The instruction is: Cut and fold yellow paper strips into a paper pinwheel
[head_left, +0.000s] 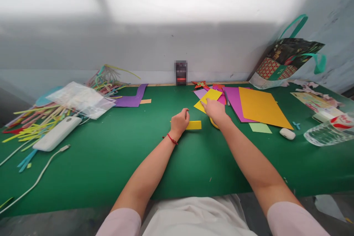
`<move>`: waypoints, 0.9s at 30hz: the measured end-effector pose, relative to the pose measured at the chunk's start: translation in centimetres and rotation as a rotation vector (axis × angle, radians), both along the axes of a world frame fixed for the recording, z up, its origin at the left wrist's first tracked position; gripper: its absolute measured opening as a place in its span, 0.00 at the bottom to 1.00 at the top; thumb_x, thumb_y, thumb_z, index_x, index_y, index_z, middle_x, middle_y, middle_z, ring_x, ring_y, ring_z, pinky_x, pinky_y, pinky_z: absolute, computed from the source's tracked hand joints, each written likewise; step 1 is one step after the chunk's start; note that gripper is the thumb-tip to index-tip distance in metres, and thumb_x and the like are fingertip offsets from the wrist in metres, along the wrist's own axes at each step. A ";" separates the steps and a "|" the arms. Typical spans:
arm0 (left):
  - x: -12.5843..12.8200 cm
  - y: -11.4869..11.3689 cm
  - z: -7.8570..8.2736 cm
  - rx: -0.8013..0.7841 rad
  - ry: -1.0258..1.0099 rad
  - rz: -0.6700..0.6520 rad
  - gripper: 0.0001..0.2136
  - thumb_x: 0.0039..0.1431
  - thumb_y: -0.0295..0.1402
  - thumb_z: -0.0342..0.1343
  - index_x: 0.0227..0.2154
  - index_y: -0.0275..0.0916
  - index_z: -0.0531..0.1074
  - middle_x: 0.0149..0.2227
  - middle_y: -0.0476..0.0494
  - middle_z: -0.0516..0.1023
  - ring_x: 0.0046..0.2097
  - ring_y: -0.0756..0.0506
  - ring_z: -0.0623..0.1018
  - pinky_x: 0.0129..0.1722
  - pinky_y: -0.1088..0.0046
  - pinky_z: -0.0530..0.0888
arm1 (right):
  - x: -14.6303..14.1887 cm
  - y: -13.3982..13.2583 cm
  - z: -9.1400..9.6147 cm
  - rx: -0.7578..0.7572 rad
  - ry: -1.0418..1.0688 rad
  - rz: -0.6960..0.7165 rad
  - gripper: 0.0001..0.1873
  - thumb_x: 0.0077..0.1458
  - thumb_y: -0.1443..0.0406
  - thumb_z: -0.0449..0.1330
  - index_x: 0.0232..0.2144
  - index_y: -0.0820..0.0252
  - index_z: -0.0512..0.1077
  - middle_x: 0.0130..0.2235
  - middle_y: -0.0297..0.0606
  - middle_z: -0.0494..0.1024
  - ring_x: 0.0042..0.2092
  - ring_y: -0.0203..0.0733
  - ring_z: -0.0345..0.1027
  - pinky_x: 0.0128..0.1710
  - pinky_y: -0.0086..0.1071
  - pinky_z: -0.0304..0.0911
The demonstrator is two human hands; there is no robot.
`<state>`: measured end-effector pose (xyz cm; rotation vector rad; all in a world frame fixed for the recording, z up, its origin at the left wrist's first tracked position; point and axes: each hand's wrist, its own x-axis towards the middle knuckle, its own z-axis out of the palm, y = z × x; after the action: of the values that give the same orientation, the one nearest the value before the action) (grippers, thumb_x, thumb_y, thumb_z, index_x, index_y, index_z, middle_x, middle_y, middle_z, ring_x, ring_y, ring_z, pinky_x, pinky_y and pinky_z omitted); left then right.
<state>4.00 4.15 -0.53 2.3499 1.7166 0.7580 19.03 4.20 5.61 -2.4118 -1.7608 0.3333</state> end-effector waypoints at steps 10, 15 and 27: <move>-0.3 0.2 0.0 0.009 -0.080 0.026 0.13 0.62 0.31 0.43 0.43 0.40 0.71 0.36 0.44 0.79 0.37 0.46 0.77 0.34 0.75 0.68 | -2.4 -3.0 -6.0 0.178 0.571 0.604 0.18 0.59 0.60 0.45 0.27 0.61 0.70 0.33 0.40 0.75 0.37 0.41 0.67 0.38 0.32 0.60; -0.4 0.5 -0.1 0.039 -0.140 0.021 0.14 0.62 0.30 0.42 0.45 0.39 0.70 0.38 0.44 0.78 0.37 0.47 0.77 0.36 0.74 0.69 | -2.0 -2.6 -6.6 0.204 0.696 0.642 0.09 0.48 0.59 0.59 0.26 0.60 0.69 0.32 0.35 0.75 0.36 0.40 0.67 0.38 0.31 0.60; -3.5 -12.6 11.5 0.267 -0.675 -0.797 0.13 0.60 0.23 0.42 0.43 0.41 0.67 0.39 0.44 0.77 0.40 0.49 0.77 0.41 0.72 0.73 | -2.7 -1.4 -7.4 0.334 1.518 0.101 0.20 0.47 0.47 0.55 0.27 0.55 0.56 0.14 0.21 0.61 0.11 0.25 0.41 0.12 0.24 0.38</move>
<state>0.46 -8.49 10.93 2.2282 0.3815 1.4073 16.29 2.76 -1.80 -1.0755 -0.9938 1.2756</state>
